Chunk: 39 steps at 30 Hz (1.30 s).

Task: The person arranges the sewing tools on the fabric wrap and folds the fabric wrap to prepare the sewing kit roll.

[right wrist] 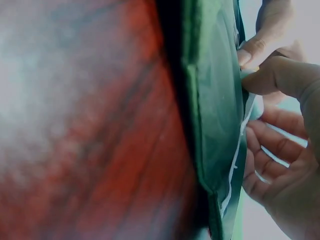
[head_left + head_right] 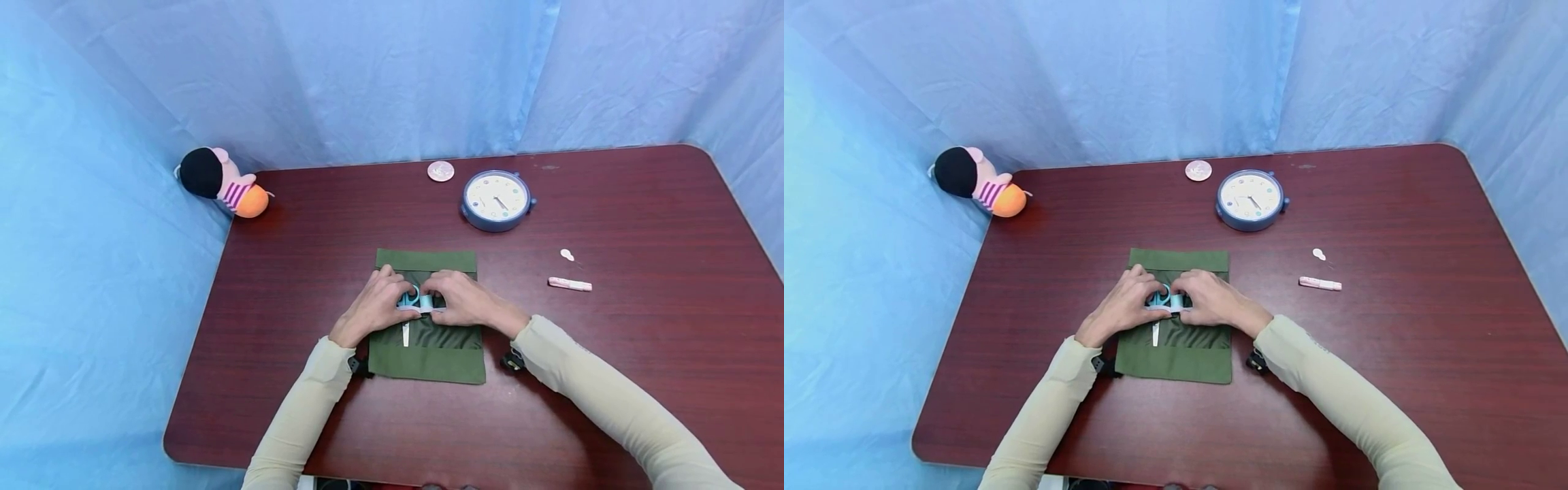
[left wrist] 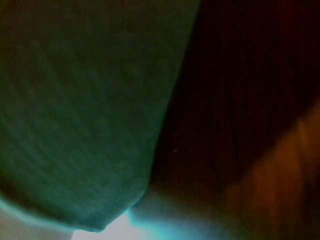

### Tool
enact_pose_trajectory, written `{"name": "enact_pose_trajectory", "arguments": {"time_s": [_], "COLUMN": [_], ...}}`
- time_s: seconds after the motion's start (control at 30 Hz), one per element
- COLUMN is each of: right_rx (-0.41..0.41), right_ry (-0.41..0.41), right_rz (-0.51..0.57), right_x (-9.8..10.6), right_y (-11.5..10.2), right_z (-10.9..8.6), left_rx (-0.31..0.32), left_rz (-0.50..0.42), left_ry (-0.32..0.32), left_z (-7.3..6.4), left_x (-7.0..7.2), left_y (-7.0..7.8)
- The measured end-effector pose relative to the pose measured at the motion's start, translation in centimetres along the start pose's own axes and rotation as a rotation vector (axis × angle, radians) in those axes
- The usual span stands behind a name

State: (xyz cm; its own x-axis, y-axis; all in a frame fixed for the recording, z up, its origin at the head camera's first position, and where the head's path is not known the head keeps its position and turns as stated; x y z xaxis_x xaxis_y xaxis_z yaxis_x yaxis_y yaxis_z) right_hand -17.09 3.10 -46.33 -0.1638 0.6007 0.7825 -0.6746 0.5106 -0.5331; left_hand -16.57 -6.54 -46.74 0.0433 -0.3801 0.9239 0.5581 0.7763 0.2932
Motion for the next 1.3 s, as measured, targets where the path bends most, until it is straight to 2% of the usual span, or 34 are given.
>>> {"name": "enact_pose_trajectory", "arguments": {"time_s": [0.17,0.47,0.73,1.07,1.17,1.3], "right_rx": [0.033,-0.040,-0.047,-0.049,-0.038,-0.025], "right_ry": [-0.020,-0.022,-0.041,-0.098,-0.106,-0.097], "right_rz": [0.050,0.042,0.033,-0.007,-0.042,-0.071], "right_x": [-0.2,-0.1,-0.4,-0.6,-0.4,-0.3], "right_y": [-0.1,0.6,0.7,0.6,0.3,-0.1], "right_z": [0.0,0.0,0.0,-0.2,-0.3,-0.3], "left_rx": [0.006,0.020,0.022,0.025,0.035,0.029], "left_rz": [-0.002,-0.009,-0.003,-0.049,-0.051,-0.047], "left_ry": [-0.017,-0.033,-0.049,-0.026,-0.065,-0.162], "left_z": [0.0,0.1,0.0,-0.9,-0.9,-0.9], "left_x": [-0.2,-0.3,-0.4,0.7,0.4,-0.4], "left_y": [0.0,0.0,-0.1,-0.6,-0.8,-0.9]}}
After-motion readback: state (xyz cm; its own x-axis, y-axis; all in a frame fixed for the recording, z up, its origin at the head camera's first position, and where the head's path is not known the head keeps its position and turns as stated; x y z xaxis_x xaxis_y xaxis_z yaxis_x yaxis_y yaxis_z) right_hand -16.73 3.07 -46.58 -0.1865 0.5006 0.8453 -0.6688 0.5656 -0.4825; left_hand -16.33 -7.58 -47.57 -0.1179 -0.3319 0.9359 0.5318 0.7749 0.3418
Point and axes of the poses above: each hand's wrist, its own z-axis towards the middle knuckle, its own x-axis out of the back of the hand, y = z × x, the point moved 9 cm from there along z, towards the middle knuckle, and after that the axes turned 13 degrees about y, right-handed, at the moved point
